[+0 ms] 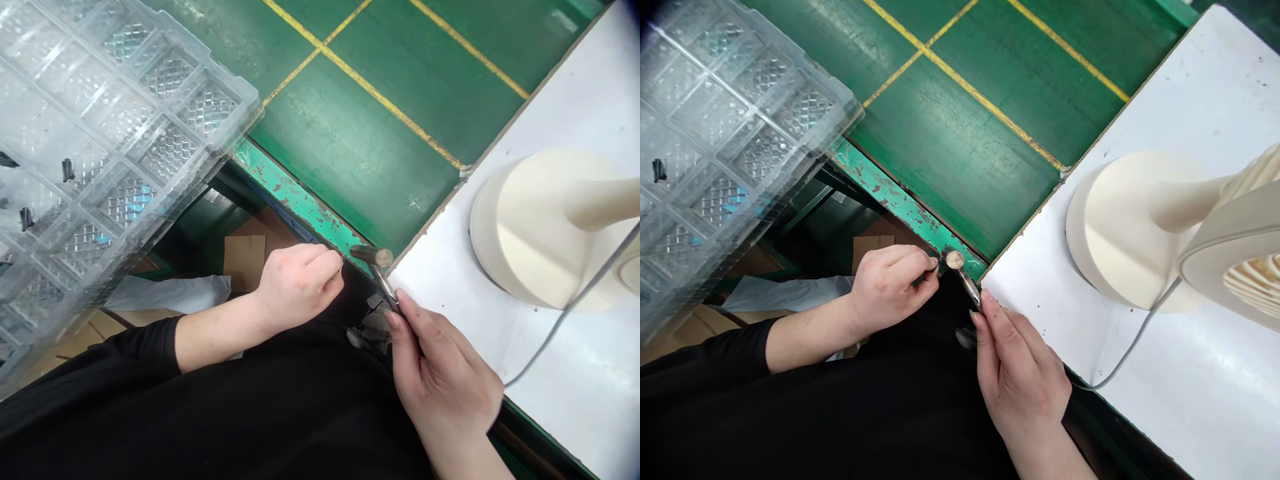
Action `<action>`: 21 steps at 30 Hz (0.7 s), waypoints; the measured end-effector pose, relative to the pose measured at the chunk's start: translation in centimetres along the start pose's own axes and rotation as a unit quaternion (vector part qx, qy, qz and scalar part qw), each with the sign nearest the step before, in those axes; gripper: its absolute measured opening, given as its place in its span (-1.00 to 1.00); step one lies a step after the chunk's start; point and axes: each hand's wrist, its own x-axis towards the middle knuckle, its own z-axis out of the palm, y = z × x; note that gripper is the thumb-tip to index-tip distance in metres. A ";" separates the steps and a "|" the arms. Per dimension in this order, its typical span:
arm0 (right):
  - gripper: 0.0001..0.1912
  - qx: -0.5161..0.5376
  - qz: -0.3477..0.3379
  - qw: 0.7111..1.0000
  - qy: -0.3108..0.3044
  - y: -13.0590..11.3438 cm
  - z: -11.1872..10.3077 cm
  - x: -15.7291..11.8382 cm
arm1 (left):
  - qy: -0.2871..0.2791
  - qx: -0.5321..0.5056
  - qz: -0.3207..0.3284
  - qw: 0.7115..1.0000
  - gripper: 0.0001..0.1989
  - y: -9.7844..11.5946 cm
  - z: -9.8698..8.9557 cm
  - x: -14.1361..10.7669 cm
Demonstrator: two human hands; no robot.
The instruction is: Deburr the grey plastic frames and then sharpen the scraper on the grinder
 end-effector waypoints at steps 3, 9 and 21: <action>-0.73 -0.009 0.004 1.000 -0.029 0.0 -0.2 0.0 | -0.001 -0.002 -0.004 1.000 -0.76 0.0 0.0 0.0; -0.71 -0.013 0.005 1.000 -0.019 0.1 -0.3 -0.2 | 0.000 -0.010 -0.014 1.000 -0.78 0.0 0.2 -0.1; -0.70 -0.028 0.016 0.999 -0.023 -0.2 -0.8 0.1 | -0.007 -0.005 -0.020 1.000 -0.78 0.0 0.2 0.0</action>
